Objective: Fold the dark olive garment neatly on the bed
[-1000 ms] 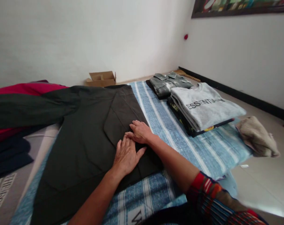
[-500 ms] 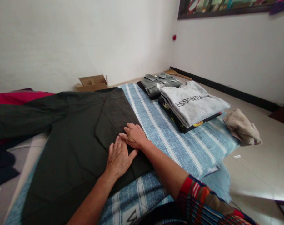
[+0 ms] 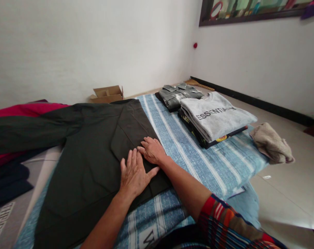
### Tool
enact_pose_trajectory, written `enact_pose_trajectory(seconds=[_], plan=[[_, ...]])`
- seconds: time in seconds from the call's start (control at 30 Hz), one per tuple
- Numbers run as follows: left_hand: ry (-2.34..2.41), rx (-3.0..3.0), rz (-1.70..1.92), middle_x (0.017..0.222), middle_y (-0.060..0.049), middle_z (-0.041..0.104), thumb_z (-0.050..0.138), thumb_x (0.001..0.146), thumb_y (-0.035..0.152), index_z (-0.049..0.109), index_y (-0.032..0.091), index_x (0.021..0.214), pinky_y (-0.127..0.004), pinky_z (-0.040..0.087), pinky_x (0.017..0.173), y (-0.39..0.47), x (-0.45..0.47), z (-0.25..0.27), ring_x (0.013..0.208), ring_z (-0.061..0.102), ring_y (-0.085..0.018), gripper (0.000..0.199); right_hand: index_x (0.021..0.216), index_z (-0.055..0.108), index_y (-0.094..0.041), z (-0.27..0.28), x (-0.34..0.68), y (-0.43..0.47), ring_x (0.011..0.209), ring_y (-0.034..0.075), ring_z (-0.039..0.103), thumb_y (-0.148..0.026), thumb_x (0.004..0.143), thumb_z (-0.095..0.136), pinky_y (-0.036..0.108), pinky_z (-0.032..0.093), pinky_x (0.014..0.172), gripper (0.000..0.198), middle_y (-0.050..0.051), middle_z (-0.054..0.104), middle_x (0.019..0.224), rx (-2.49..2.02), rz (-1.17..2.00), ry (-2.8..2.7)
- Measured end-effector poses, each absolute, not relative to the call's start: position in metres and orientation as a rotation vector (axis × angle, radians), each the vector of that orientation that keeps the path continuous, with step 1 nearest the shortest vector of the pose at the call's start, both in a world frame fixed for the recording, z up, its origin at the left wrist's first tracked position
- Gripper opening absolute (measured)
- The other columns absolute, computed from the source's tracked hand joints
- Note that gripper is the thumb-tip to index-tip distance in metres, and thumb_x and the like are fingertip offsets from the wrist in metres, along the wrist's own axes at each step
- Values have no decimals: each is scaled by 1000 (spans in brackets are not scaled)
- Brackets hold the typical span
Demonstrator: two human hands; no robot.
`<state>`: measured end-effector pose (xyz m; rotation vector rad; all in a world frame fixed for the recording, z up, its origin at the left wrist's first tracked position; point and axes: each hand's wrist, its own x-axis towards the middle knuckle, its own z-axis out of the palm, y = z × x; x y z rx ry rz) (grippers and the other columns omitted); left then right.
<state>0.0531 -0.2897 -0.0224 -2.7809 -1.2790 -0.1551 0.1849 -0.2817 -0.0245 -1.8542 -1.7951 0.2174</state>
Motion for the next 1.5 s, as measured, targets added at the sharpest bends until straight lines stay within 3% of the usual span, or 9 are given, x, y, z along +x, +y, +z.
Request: enact_pose_trajectory(seconds=[0.2, 0.63, 1.1, 1.5], plan=[[-1381, -2820, -64, 146, -24, 28, 36, 78, 68, 27, -3, 140, -50, 23, 107, -294, 50, -23, 138, 20, -34, 94, 113, 57, -16, -29, 183, -281, 129, 23, 35, -43, 96, 33, 41, 27, 104, 40, 12, 46, 135, -1869, 198, -1807], [-1530, -2933, -37, 151, -18, 16, 33, 75, 74, 22, 2, 144, -48, 12, 112, -306, 41, -23, 140, 8, -31, 100, 123, 55, -15, -48, 176, -283, 132, 27, 33, -37, 93, 36, 44, 29, 105, 41, 12, 43, 139, -1921, 213, -1832], [-1642, -3138, -99, 153, -17, 4, 31, 69, 81, 11, 3, 146, -49, 0, 114, -312, 33, -24, 140, -6, -29, 111, 123, 57, -15, -71, 178, -281, 130, 27, 38, -37, 90, 36, 44, 34, 104, 44, 12, 47, 137, -1900, 138, -1862], [-1715, -3258, -184, 152, -19, 0, 32, 69, 82, 10, 3, 145, -48, -5, 113, -316, 29, -15, 140, -8, -28, 112, 119, 59, -10, -81, 179, -283, 127, 28, 41, -36, 91, 35, 45, 36, 102, 45, 15, 50, 134, -1834, 47, -1877]])
